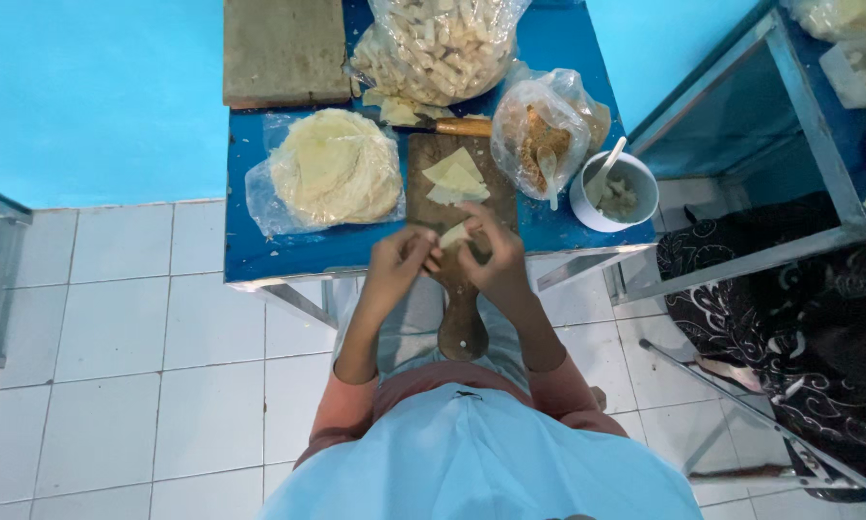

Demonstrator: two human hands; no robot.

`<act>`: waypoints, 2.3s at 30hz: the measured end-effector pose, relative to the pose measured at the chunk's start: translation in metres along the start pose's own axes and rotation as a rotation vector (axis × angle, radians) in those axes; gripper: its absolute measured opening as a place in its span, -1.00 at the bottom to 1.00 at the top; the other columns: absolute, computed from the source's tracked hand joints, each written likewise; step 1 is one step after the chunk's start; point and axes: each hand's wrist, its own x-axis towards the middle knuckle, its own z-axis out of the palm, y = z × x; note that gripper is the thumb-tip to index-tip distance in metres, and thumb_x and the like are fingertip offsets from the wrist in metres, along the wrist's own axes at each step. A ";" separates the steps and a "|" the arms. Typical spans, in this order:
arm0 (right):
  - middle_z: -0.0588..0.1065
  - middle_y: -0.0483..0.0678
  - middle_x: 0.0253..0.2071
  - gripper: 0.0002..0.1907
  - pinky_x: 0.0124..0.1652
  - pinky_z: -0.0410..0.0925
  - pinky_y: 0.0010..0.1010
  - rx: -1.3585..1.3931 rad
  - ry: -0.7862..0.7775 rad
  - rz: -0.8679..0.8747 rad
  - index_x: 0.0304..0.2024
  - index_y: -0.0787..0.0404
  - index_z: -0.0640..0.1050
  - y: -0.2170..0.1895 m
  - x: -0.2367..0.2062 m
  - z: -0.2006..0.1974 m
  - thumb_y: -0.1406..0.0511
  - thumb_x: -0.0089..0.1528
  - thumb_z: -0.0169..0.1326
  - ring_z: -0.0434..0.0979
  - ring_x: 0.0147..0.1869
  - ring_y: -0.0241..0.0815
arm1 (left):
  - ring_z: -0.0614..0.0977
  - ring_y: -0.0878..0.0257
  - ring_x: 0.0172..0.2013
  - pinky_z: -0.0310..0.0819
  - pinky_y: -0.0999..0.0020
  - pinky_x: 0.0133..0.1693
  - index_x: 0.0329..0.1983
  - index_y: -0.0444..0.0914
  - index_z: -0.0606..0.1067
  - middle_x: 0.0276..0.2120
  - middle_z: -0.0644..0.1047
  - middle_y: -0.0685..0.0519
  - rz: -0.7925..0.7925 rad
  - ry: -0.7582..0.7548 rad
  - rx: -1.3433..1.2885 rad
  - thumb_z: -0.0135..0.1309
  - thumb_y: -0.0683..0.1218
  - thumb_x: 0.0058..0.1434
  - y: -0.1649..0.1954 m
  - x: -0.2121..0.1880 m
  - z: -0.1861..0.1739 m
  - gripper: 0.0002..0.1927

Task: The person folds triangular dough wrappers around filling on a wooden cutting board, pressing the edges closed by hand, and uses a spoon to scoop filling from a bowl onto the wrappers, setting finished folded pastries on the board.

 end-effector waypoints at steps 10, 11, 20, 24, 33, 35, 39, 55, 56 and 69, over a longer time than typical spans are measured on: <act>0.53 0.09 0.16 -0.58 0.17 0.43 -0.33 0.158 0.016 0.039 0.13 0.10 0.49 0.009 -0.027 -0.006 0.44 0.25 0.25 0.54 0.28 -0.04 | 0.57 0.34 -0.11 0.44 0.47 -0.11 0.32 -0.39 0.41 -0.07 0.59 -0.02 0.196 -0.041 -0.249 0.00 -0.21 0.43 -0.006 -0.005 0.007 -0.59; 0.53 0.07 0.15 -0.54 0.22 0.43 -0.33 0.302 0.029 0.150 0.20 0.14 0.44 0.017 -0.026 -0.005 0.45 0.27 0.24 0.55 0.27 -0.11 | 0.58 0.34 -0.03 0.45 0.47 -0.02 0.33 -0.39 0.39 -0.01 0.60 -0.03 0.234 -0.059 -0.278 -0.02 -0.24 0.42 -0.004 -0.005 0.008 -0.59; 0.54 0.02 -0.13 -0.37 -0.07 0.47 -0.46 0.506 0.112 0.424 0.32 0.24 0.37 0.046 -0.025 0.010 0.53 0.22 0.24 0.58 -0.08 -0.32 | 0.51 0.29 0.18 0.39 0.45 0.06 0.41 -0.34 0.27 0.23 0.47 -0.09 0.295 0.044 -0.213 -0.18 -0.23 0.44 -0.007 -0.001 0.036 -0.53; 0.55 0.03 0.06 -0.59 -0.14 0.45 -0.45 0.057 0.293 0.187 0.12 0.25 0.47 0.027 -0.019 -0.002 0.51 0.25 0.24 0.63 -0.10 -0.30 | 0.57 0.24 0.14 0.45 0.40 0.12 0.37 -0.34 0.29 0.15 0.53 -0.09 0.233 0.025 -0.312 -0.18 -0.10 0.49 -0.017 0.003 0.037 -0.58; 0.48 0.05 0.22 -0.62 0.17 0.46 -0.34 0.357 0.112 0.119 0.17 0.30 0.48 0.006 -0.011 -0.010 0.56 0.30 0.05 0.59 0.23 -0.16 | 0.67 0.13 0.02 0.62 0.26 0.07 0.26 -0.51 0.36 0.03 0.59 -0.15 0.015 -0.138 -0.667 -0.13 -0.05 0.50 -0.019 0.003 0.039 -0.55; 0.53 -0.02 0.09 -0.50 0.13 0.46 -0.44 0.669 0.029 0.345 0.25 0.21 0.39 0.021 -0.008 -0.011 0.52 0.26 0.08 0.59 0.18 -0.26 | 0.68 0.12 0.02 0.61 0.29 0.04 0.30 -0.50 0.36 0.02 0.59 -0.14 0.049 -0.174 -0.590 -0.15 -0.06 0.50 -0.014 0.001 0.034 -0.54; 0.58 -0.02 -0.10 -0.40 -0.14 0.49 -0.52 0.698 -0.030 0.526 0.22 0.22 0.40 0.046 -0.013 -0.009 0.52 0.14 0.24 0.60 -0.11 -0.34 | 0.68 0.18 -0.06 0.66 0.29 -0.07 0.41 -0.40 0.25 0.06 0.54 -0.07 0.090 -0.211 -0.374 -0.17 -0.16 0.46 -0.003 0.013 0.039 -0.52; 0.66 -0.08 -0.25 -0.46 -0.28 0.42 -0.54 0.105 0.051 0.277 0.23 0.21 0.49 0.097 0.030 0.015 0.49 0.19 0.21 0.53 -0.34 -0.41 | 0.63 -0.30 -0.38 0.49 -0.15 -0.31 0.24 -0.42 0.30 -0.46 0.58 -0.34 0.389 0.201 0.881 0.11 -0.21 0.18 0.019 0.069 0.036 -0.45; 0.66 -0.08 -0.25 -0.45 -0.30 0.42 -0.53 0.063 0.046 0.300 0.23 0.20 0.49 0.095 0.029 0.015 0.49 0.17 0.22 0.52 -0.37 -0.39 | 0.63 -0.29 -0.39 0.50 -0.14 -0.33 0.23 -0.41 0.31 -0.47 0.58 -0.32 0.377 0.217 0.911 0.12 -0.20 0.17 0.021 0.067 0.036 -0.45; 0.65 -0.04 -0.16 -0.62 -0.19 0.43 -0.52 -0.022 0.222 0.266 0.12 0.24 0.53 0.064 -0.015 -0.013 0.46 0.25 0.25 0.63 -0.17 -0.33 | 0.48 -0.20 -0.03 0.39 -0.02 0.00 -0.02 -0.35 0.50 -0.04 0.50 -0.24 0.602 0.703 1.102 0.22 -0.16 0.08 0.068 0.048 -0.064 -0.62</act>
